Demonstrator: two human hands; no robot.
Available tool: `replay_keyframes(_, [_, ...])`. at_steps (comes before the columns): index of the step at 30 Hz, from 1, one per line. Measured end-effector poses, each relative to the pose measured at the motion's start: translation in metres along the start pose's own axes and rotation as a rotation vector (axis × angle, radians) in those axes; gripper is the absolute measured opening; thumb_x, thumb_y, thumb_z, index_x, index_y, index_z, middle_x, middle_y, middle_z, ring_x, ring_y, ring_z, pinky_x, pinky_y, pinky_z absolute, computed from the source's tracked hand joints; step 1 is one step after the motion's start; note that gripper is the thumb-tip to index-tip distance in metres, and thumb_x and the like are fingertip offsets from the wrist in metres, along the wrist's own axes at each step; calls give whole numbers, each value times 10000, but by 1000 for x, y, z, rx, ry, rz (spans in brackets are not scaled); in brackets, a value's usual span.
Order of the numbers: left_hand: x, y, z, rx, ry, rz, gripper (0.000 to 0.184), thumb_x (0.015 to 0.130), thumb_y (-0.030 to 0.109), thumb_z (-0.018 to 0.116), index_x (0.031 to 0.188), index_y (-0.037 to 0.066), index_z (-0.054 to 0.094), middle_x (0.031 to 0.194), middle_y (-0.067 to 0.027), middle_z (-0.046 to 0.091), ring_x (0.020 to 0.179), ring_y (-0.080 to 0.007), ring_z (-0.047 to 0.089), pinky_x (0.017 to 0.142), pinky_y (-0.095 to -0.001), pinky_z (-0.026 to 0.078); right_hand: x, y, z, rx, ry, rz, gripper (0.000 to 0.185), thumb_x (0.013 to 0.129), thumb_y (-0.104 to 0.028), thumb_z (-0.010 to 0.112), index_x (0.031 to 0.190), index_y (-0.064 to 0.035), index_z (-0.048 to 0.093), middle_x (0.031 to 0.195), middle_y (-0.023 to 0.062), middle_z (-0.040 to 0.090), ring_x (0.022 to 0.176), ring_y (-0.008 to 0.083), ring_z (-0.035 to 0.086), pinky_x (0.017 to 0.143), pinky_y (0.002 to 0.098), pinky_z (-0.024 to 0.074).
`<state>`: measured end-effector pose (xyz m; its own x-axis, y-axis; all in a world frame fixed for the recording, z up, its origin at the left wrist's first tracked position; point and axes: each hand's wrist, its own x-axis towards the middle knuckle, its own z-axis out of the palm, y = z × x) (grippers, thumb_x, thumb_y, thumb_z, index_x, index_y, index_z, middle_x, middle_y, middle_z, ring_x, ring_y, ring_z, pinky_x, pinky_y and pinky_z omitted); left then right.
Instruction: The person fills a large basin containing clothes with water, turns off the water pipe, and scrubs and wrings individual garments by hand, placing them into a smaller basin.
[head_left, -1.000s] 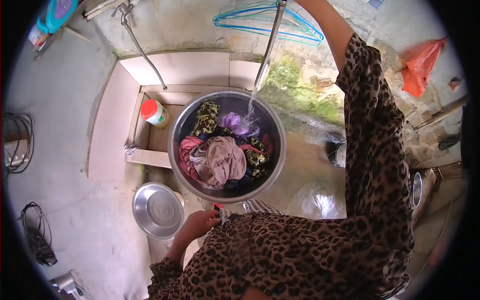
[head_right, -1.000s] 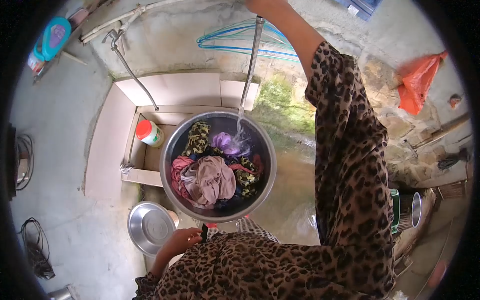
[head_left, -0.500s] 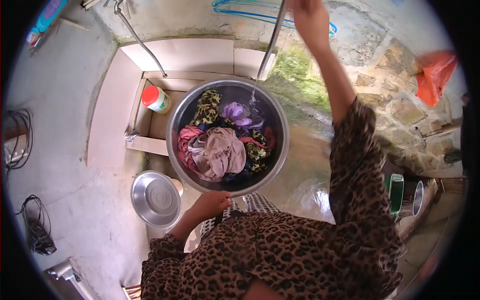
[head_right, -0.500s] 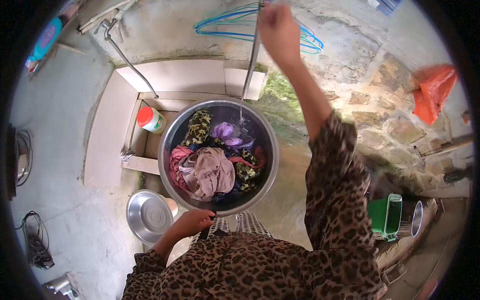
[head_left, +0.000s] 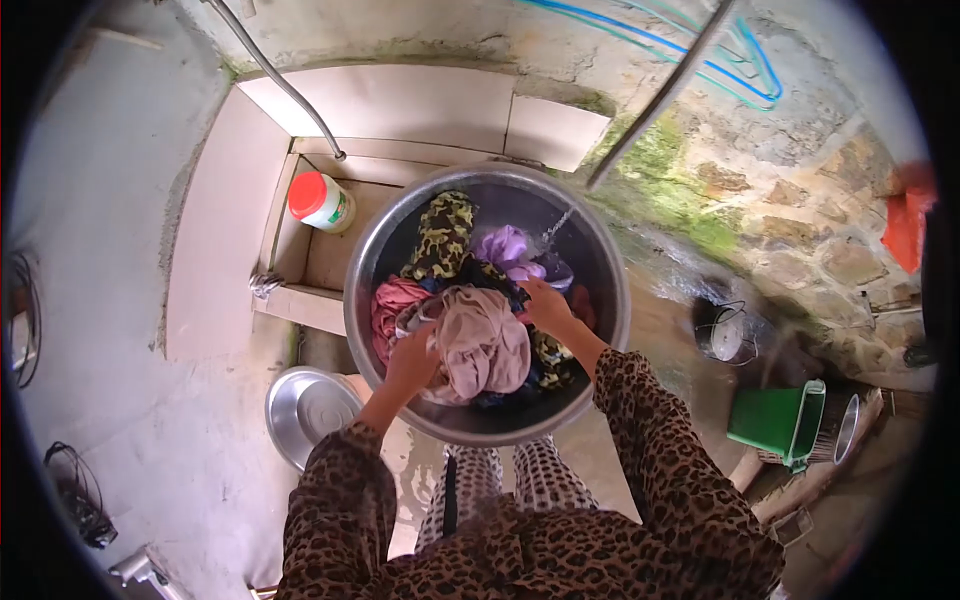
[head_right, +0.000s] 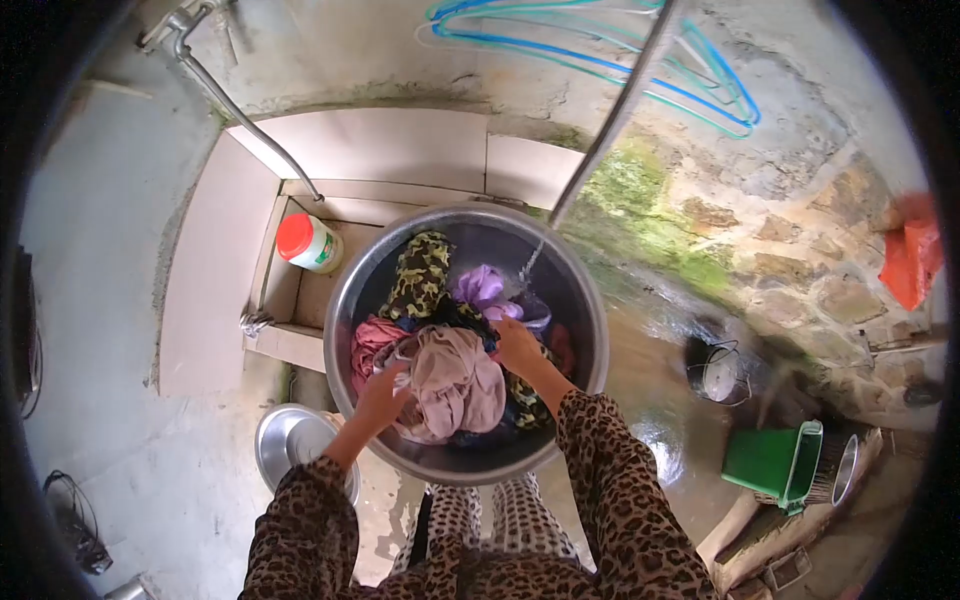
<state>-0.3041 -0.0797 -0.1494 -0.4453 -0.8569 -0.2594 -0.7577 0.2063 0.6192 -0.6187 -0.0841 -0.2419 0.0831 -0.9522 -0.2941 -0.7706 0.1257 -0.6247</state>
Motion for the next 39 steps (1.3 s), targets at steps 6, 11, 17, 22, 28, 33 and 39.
replay_keyframes(6, [134, -35, 7, 212, 209, 122, 702, 791, 175, 678, 1415, 132, 359, 1445, -191, 343, 1310, -401, 334, 1062, -464, 315, 95, 8, 45, -269, 80, -51, 586, 818, -22, 540, 1362, -222, 454, 1473, 160, 320, 1360, 357, 315, 1070, 491, 323])
replay_keyframes(11, [186, -47, 31, 340, 126, 212, 784, 757, 223, 725, 1434, 182, 331, 1503, -183, 231, 1374, -394, 240, 1087, -501, 267, 120, 39, 81, -471, -166, 57, 580, 852, -173, 505, 1407, -309, 407, 1482, 130, 322, 1378, 357, 275, 1084, 557, 273])
replay_keyframes(17, [193, -77, 53, 491, -180, -50, 807, 777, 356, 714, 1448, 179, 303, 1445, -199, 343, 1275, -390, 402, 985, -491, 389, 116, 47, 70, -717, -149, 80, 498, 848, -257, 557, 1328, -159, 471, 1415, 176, 403, 1228, 358, 465, 1043, 512, 354])
replay_keyframes(22, [174, -103, 69, 413, -205, -244, 556, 859, 506, 544, 1099, 9, 616, 1006, -207, 640, 908, -349, 635, 749, -441, 505, 121, 78, 90, -260, -102, 446, 410, 840, -242, 576, 1227, -116, 524, 1133, 203, 604, 1031, 343, 604, 847, 448, 497])
replay_keyframes(28, [137, -141, 86, 468, -134, -279, 676, 918, 564, 386, 713, 4, 704, 710, -202, 664, 711, -374, 663, 661, -446, 526, 92, 175, 144, -408, -79, 187, 312, 890, -161, 481, 1165, -53, 582, 1060, 215, 640, 983, 347, 623, 836, 424, 495])
replay_keyframes(33, [118, -144, 86, 475, -143, -337, 695, 936, 557, 353, 726, -4, 706, 718, -216, 663, 719, -378, 667, 663, -454, 527, 49, 247, 193, -117, 193, 241, 327, 919, -105, 417, 1178, 2, 584, 1123, 239, 618, 1029, 371, 605, 879, 419, 470])
replay_keyframes(39, [110, -147, 94, 412, -126, -428, 726, 948, 560, 307, 769, -18, 709, 770, -238, 666, 791, -399, 664, 721, -477, 519, 2, 218, 209, -118, -101, 399, 388, 894, -163, 472, 1231, 23, 517, 1113, 264, 603, 1039, 382, 594, 901, 428, 455])
